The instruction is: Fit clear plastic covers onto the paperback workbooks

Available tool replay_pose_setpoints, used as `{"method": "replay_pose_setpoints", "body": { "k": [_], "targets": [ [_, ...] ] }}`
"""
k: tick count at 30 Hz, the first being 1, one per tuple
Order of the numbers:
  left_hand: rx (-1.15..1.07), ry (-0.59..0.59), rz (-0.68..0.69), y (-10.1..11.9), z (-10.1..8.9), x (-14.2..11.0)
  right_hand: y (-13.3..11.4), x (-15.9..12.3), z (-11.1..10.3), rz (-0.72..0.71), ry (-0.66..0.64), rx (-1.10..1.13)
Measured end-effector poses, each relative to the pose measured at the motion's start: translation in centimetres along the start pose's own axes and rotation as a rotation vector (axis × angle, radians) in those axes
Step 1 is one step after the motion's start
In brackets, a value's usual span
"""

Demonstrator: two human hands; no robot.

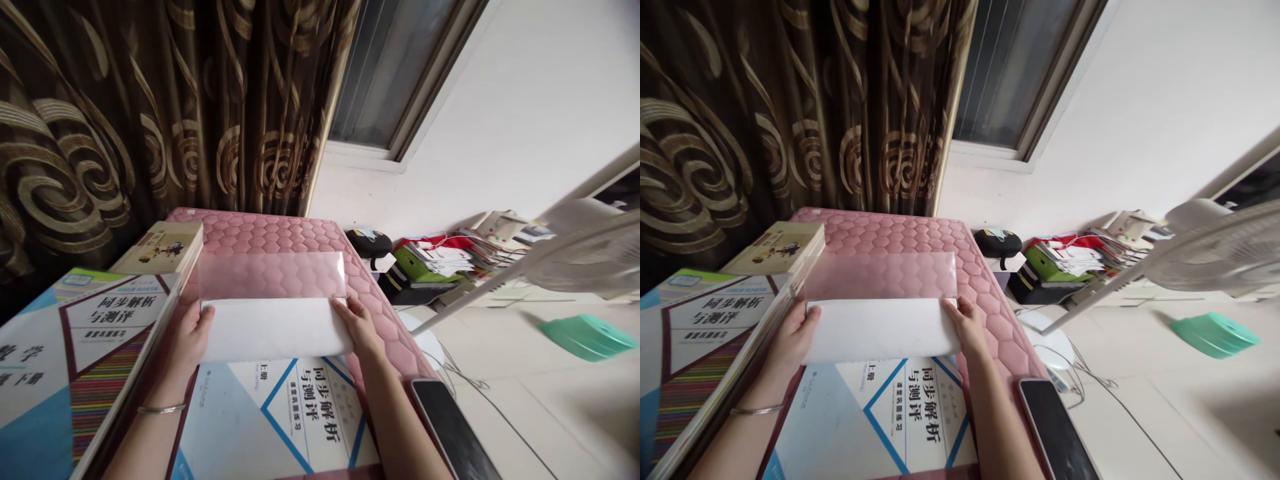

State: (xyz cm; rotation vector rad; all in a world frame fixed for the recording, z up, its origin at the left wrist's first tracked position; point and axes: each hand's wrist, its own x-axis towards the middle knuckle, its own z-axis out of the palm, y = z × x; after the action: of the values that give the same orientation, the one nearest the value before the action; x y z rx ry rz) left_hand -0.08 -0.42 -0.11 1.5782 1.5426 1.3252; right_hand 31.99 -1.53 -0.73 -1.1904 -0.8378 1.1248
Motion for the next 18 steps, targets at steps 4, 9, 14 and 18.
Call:
{"method": "replay_pose_setpoints", "body": {
  "k": [4,9,14,18],
  "targets": [
    [-0.034,-0.013,-0.013,0.1,0.1,0.0,-0.3,-0.1,0.1,0.037,-0.006,0.028],
    [-0.057,-0.018,-0.029,-0.1,0.1,0.1,0.2,0.3,-0.4,-0.025,0.020,-0.063],
    [-0.211,-0.112,-0.067,-0.9,0.2,0.3,0.4,0.5,-0.5,-0.083,0.071,-0.129],
    [-0.304,-0.133,-0.100,-1.3,0.5,0.2,0.1,0.2,-0.4,-0.074,0.054,-0.122]
  ]
}}
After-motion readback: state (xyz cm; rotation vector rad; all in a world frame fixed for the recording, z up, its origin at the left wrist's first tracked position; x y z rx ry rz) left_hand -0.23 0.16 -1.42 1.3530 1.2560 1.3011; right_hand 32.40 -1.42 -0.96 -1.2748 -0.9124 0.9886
